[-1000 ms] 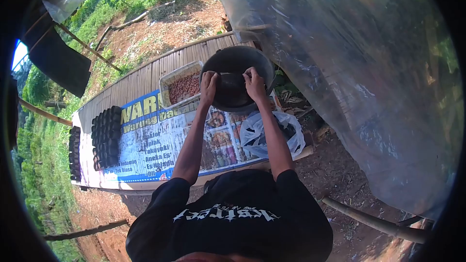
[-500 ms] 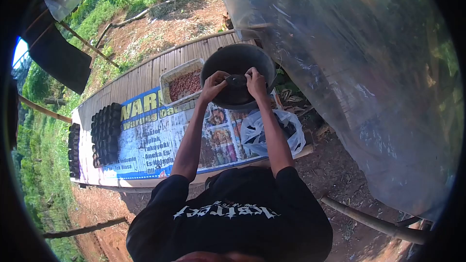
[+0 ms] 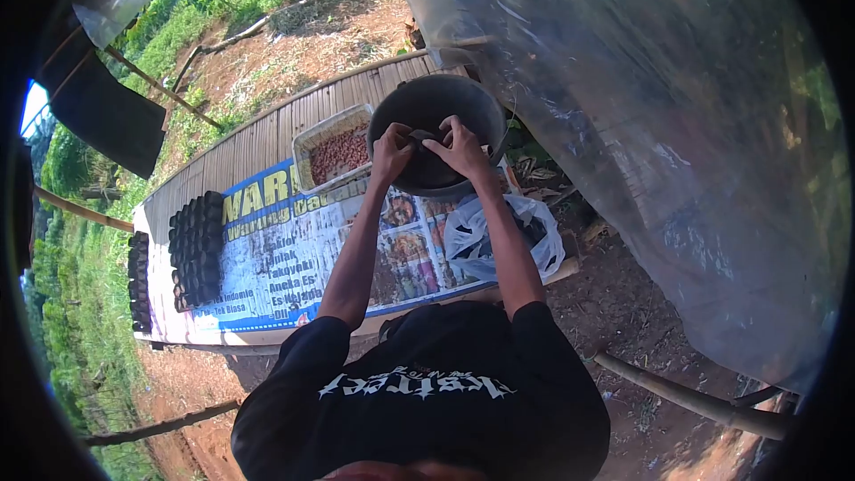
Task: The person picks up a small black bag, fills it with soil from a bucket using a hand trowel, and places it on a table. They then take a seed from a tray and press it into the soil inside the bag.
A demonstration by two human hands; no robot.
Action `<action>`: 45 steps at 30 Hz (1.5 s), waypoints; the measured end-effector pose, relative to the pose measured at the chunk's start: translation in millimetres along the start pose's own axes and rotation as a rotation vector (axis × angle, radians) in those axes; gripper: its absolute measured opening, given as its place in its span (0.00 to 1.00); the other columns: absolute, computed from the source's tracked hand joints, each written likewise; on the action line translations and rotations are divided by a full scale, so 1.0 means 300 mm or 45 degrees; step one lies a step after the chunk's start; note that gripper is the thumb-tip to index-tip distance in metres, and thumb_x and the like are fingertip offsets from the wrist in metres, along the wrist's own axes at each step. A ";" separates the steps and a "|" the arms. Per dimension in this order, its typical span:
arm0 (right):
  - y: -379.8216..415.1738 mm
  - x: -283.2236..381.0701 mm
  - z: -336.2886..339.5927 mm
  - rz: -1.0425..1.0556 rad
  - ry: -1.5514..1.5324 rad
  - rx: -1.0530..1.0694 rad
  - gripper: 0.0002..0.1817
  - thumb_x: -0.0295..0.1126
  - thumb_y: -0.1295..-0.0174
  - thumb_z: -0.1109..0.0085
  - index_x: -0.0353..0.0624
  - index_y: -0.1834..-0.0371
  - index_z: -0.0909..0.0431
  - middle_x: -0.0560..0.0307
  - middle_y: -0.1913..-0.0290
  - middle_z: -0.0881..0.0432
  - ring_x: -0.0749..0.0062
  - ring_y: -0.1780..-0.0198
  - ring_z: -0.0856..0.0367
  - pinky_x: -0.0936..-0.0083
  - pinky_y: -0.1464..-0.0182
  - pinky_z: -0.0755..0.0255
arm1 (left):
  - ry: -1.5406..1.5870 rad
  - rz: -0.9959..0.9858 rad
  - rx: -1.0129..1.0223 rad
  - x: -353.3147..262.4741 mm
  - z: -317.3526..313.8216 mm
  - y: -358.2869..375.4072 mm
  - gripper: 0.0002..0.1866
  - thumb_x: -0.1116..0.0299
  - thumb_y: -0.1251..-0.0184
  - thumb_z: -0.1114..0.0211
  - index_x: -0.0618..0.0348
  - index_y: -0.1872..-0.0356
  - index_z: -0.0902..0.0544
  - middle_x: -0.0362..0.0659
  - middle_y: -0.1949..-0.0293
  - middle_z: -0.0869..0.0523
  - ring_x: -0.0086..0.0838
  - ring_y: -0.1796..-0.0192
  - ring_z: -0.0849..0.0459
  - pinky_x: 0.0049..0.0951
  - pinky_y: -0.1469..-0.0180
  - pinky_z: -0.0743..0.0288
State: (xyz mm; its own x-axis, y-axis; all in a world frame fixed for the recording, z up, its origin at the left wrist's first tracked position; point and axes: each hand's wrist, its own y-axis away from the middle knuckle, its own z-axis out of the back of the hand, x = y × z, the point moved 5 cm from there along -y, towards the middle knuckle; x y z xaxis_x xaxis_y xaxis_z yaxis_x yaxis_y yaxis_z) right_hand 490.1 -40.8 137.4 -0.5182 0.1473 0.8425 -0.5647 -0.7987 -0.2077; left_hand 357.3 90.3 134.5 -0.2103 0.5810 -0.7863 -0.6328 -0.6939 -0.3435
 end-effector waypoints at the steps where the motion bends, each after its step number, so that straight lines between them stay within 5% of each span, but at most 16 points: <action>1: 0.001 0.005 -0.007 0.014 0.058 0.054 0.32 0.53 0.43 0.28 0.40 0.50 0.31 0.43 0.64 0.18 0.52 0.64 0.15 0.60 0.57 0.23 | -0.002 0.010 0.000 0.006 0.001 -0.002 0.16 0.73 0.48 0.30 0.62 0.57 0.18 0.50 0.75 0.16 0.41 0.70 0.14 0.37 0.63 0.21; 7: 0.002 0.006 -0.044 0.123 0.280 0.083 0.38 0.53 0.48 0.26 0.41 0.46 0.37 0.41 0.66 0.16 0.43 0.59 0.14 0.53 0.55 0.22 | -0.010 0.010 0.078 -0.001 0.001 0.007 0.17 0.72 0.49 0.30 0.61 0.56 0.18 0.50 0.74 0.16 0.41 0.69 0.13 0.37 0.62 0.21; 13: 0.000 -0.030 -0.047 0.036 0.167 0.122 0.26 0.34 0.44 0.32 0.41 0.48 0.37 0.40 0.66 0.16 0.41 0.60 0.14 0.50 0.56 0.22 | -0.089 -0.046 0.168 -0.013 -0.007 0.020 0.18 0.72 0.51 0.28 0.58 0.55 0.18 0.48 0.75 0.16 0.43 0.69 0.14 0.39 0.63 0.22; 19: 0.012 -0.015 -0.031 -0.049 0.238 0.102 0.20 0.27 0.44 0.33 0.39 0.53 0.34 0.39 0.64 0.16 0.40 0.55 0.16 0.51 0.55 0.23 | -0.115 -0.057 0.272 -0.026 -0.010 0.028 0.21 0.73 0.54 0.27 0.56 0.54 0.18 0.47 0.75 0.16 0.42 0.69 0.14 0.38 0.64 0.22; 25: 0.026 -0.035 0.002 0.112 0.324 -0.347 0.16 0.18 0.48 0.34 0.37 0.60 0.31 0.43 0.69 0.19 0.42 0.62 0.17 0.55 0.59 0.26 | -0.117 -0.126 0.367 -0.051 -0.017 0.039 0.22 0.72 0.54 0.27 0.56 0.53 0.19 0.46 0.70 0.17 0.42 0.63 0.14 0.38 0.60 0.22; 34: 0.012 -0.011 -0.006 0.093 0.099 -0.086 0.13 0.19 0.49 0.32 0.36 0.62 0.27 0.47 0.70 0.17 0.57 0.66 0.14 0.62 0.62 0.23 | -0.194 -0.252 0.280 -0.054 -0.033 0.045 0.16 0.73 0.47 0.33 0.57 0.55 0.20 0.51 0.63 0.16 0.49 0.57 0.15 0.44 0.54 0.21; 40: 0.023 -0.001 -0.032 -0.065 0.278 0.122 0.19 0.23 0.48 0.30 0.39 0.57 0.29 0.42 0.68 0.16 0.43 0.58 0.15 0.54 0.57 0.22 | -0.158 -0.211 0.221 -0.027 -0.039 0.050 0.12 0.76 0.46 0.36 0.59 0.58 0.20 0.54 0.59 0.15 0.54 0.54 0.16 0.49 0.52 0.22; 45: 0.016 -0.057 -0.034 -0.008 0.331 -0.075 0.20 0.20 0.50 0.31 0.38 0.57 0.31 0.37 0.65 0.16 0.37 0.58 0.17 0.51 0.58 0.25 | -0.347 -0.166 0.187 -0.020 -0.044 0.055 0.14 0.77 0.46 0.36 0.57 0.57 0.22 0.55 0.59 0.15 0.55 0.53 0.16 0.51 0.52 0.23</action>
State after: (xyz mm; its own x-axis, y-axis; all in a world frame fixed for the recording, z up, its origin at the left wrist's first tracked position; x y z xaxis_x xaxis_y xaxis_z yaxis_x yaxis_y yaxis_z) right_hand 489.6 -41.3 117.0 -0.6579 0.3031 0.6894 -0.6009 -0.7630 -0.2381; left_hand 358.0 69.8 126.9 -0.2996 0.7668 -0.5677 -0.7638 -0.5493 -0.3388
